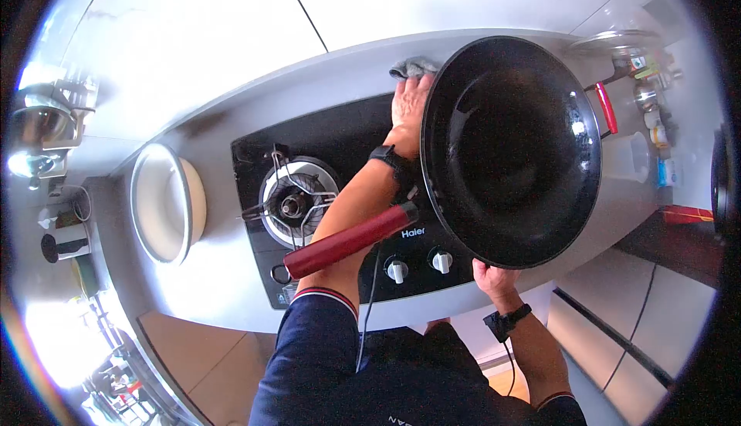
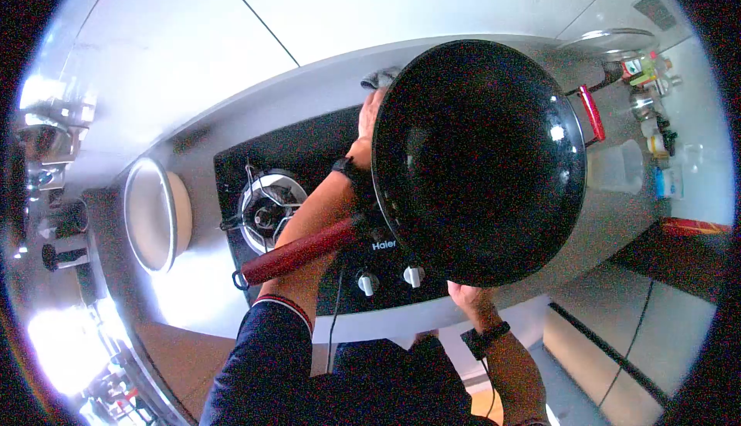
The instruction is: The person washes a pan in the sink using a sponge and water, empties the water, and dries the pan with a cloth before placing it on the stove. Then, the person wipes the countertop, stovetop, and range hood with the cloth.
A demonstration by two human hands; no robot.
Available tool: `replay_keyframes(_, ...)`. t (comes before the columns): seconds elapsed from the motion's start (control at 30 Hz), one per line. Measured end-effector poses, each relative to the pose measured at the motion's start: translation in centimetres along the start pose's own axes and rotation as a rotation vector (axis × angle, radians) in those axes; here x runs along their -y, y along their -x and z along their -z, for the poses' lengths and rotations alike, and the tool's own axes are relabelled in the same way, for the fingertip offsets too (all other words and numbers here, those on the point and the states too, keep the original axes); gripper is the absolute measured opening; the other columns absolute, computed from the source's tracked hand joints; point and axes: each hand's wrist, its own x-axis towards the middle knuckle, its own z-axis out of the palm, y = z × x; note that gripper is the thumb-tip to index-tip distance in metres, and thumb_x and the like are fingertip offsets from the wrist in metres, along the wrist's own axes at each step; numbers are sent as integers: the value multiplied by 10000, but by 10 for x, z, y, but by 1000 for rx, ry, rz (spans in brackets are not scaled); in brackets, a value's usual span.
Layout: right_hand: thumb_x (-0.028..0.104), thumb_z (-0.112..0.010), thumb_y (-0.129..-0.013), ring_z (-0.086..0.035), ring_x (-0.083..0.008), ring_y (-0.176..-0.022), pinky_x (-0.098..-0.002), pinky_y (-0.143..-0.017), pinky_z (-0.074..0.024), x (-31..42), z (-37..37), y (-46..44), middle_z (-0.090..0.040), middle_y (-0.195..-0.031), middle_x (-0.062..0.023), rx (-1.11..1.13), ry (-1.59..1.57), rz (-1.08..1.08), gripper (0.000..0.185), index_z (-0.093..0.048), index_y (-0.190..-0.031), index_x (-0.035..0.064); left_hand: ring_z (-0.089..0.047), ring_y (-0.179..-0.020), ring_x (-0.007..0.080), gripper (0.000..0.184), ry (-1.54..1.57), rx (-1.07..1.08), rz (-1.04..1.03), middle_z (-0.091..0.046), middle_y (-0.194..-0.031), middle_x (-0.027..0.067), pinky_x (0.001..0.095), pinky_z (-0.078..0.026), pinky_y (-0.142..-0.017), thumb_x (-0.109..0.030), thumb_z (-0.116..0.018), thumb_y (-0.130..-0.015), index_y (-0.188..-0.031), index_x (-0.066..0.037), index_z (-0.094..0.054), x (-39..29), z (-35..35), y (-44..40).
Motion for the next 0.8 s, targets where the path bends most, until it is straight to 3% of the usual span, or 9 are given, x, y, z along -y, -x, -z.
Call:
replay_keyframes(0.07,215,-683,-815,-612,-453,-1115,-558,-987,-448,-2,1,-3,-649,-1232,-194,2,44,21,372,-696,-1165,91,-541,-1234,316,348,33,62,111,-594,-1274,91,442,-415,-1034,-294,-575,-910,-1211,-126,-625,10,18,-2)
replay_keyframes(0.13,225,-697,-814,-607,-453,-1124,-560,-984,-449,-3,3,-5,-642,-1237,-203,-25,17,48,396,-686,-1181,78,-613,-1161,341,276,-67,182,219,-623,-1235,123,468,-499,-976,-169,-600,-890,-1161,-128,-628,29,44,5)
replay_keyframes(0.17,230,-704,-813,-605,-454,-1129,-560,-983,-450,-3,2,-5,-639,-1240,-208,-41,5,59,408,-681,-1189,71,-646,-1104,354,292,-105,228,217,-643,-1214,146,487,-544,-908,-252,-570,-946,-1201,-116,-617,52,48,11)
replay_keyframes(0.23,243,-715,-811,-598,-451,-1143,-559,-988,-449,-2,4,-6,-628,-1254,-210,-50,9,53,438,-670,-1209,67,-635,-1126,350,240,-24,314,393,-652,-1195,163,464,-534,-924,-146,-592,-883,-1098,-83,-678,68,80,21)
replay_keyframes(0.37,262,-729,-808,-590,-440,-1162,-554,-998,-449,-11,0,9,-608,-1280,-210,94,17,29,474,-656,-1231,64,-590,-1166,377,365,98,168,183,-628,-1236,151,468,-481,-996,-142,-624,-869,-1231,-106,-650,104,75,53)
replay_keyframes(0.5,245,-725,-805,-573,-417,-1198,-560,-1044,-416,-14,-2,11,-607,-1295,-186,-24,54,144,485,-648,-1253,75,-565,-1182,393,404,189,155,-31,-612,-1253,163,469,-473,-1002,-84,-646,-840,-1243,-74,-624,109,89,67)
replay_keyframes(0.6,230,-722,-808,-548,-404,-1239,-563,-1080,-382,-20,-19,24,-600,-1321,-164,-9,18,169,486,-646,-1266,88,-569,-1161,410,448,44,395,44,-596,-1263,172,485,-471,-999,-66,-646,-834,-1280,-74,-602,113,122,58)
replay_keyframes(0.8,238,-749,-803,-529,-374,-1272,-534,-1112,-366,-18,-8,20,-583,-1366,-136,103,-34,129,496,-659,-1277,126,-532,-1189,425,526,102,561,-211,-503,-1343,203,495,-458,-1008,-67,-606,-890,-1403,-117,-503,152,116,44)
